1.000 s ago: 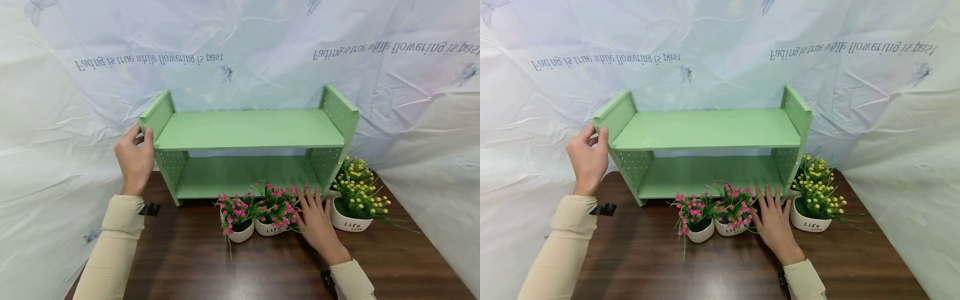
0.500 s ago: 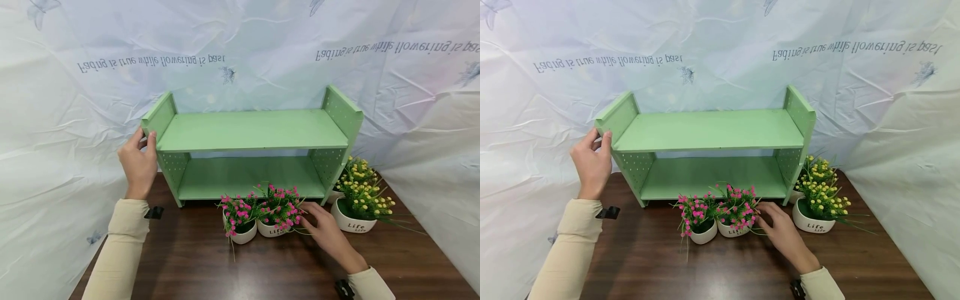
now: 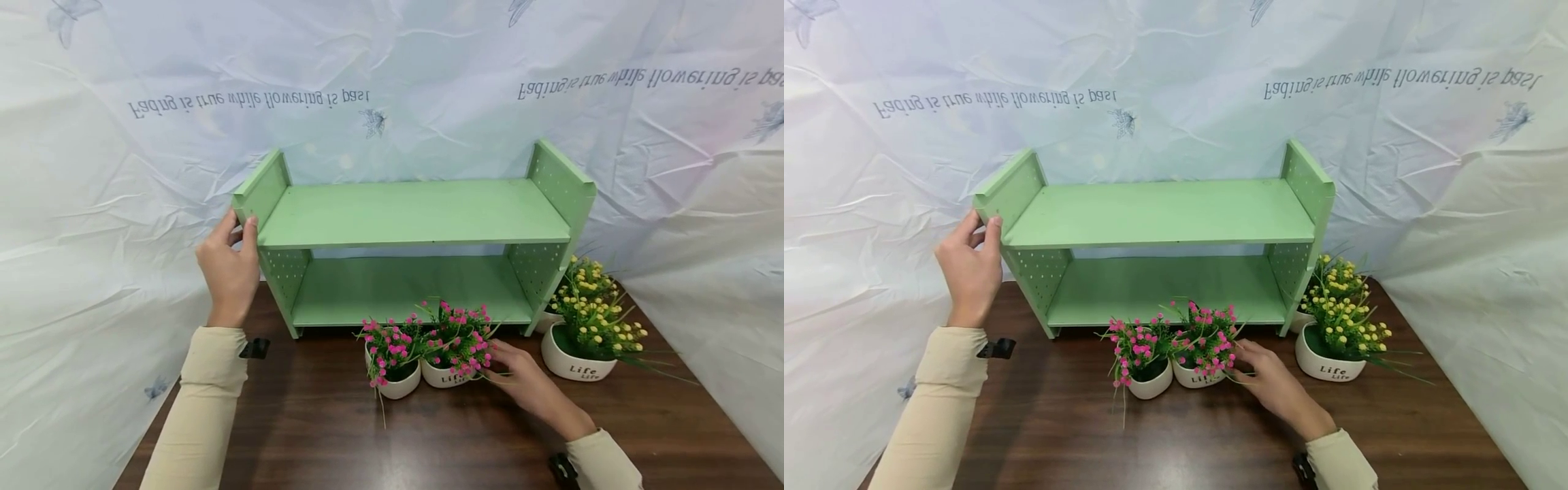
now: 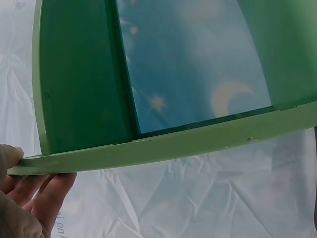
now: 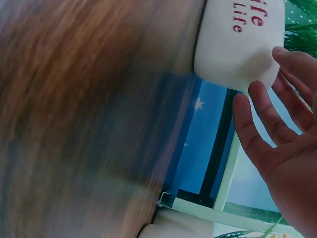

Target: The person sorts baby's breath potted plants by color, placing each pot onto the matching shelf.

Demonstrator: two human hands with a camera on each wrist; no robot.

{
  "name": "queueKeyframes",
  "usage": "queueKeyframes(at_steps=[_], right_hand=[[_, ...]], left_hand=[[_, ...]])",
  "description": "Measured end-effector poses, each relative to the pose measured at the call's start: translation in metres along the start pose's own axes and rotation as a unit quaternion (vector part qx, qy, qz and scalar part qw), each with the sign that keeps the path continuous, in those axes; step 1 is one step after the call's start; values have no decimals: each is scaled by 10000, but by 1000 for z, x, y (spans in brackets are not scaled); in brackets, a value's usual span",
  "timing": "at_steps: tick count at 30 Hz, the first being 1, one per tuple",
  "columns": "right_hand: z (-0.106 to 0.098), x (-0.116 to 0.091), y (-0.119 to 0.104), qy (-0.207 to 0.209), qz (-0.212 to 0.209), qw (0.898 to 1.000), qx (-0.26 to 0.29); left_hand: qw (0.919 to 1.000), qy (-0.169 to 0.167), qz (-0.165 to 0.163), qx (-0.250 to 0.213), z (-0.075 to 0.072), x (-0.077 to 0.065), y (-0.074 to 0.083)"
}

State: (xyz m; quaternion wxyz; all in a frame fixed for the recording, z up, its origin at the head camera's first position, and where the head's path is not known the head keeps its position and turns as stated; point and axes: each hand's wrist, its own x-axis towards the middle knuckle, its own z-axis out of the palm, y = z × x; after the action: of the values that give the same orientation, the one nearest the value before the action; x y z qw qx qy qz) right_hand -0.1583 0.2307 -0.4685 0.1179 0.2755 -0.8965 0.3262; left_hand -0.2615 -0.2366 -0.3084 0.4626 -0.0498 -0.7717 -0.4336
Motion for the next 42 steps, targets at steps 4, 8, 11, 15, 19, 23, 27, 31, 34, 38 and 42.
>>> queueKeyframes(at_steps=[4, 8, 11, 15, 19, 23, 27, 31, 34, 38, 42], right_hand=[[3, 2, 2, -65, -67, 9999, -47], [6, 5, 3, -125, -142, 9997, -123], [8, 6, 3, -135, -94, 9997, -159], [9, 7, 2, -158, 66, 9998, -122], [9, 7, 1, -184, 123, 9996, -180], [10, 7, -1, -148, 46, 9992, -380], [10, 6, -2, 62, -206, 9977, -644], [8, 3, -4, 163, -156, 9961, -851], [2, 3, -9, 136, 139, 9969, -756], [-7, 4, -16, 171, 521, 9973, -492], [-14, 10, -19, 286, 594, 9966, -501]], left_hand=[[10000, -15, -23, 37, 0, -1, -1], [10000, -21, -39, -4, 0, -2, -1], [10000, -7, -37, -56, 0, -2, 0], [10000, 34, -19, -62, 1, -3, -1], [10000, 71, -6, -22, 2, -5, -1], [10000, 86, -12, 6, 2, -5, -2], [9999, 98, -1, 30, 2, -6, -3], [9999, 107, 28, 54, 2, -7, -3], [9999, 99, 30, 68, 2, -8, -3], [10000, 82, -5, 39, 2, -8, -4], [10000, 70, -32, -21, 2, -9, -4]])
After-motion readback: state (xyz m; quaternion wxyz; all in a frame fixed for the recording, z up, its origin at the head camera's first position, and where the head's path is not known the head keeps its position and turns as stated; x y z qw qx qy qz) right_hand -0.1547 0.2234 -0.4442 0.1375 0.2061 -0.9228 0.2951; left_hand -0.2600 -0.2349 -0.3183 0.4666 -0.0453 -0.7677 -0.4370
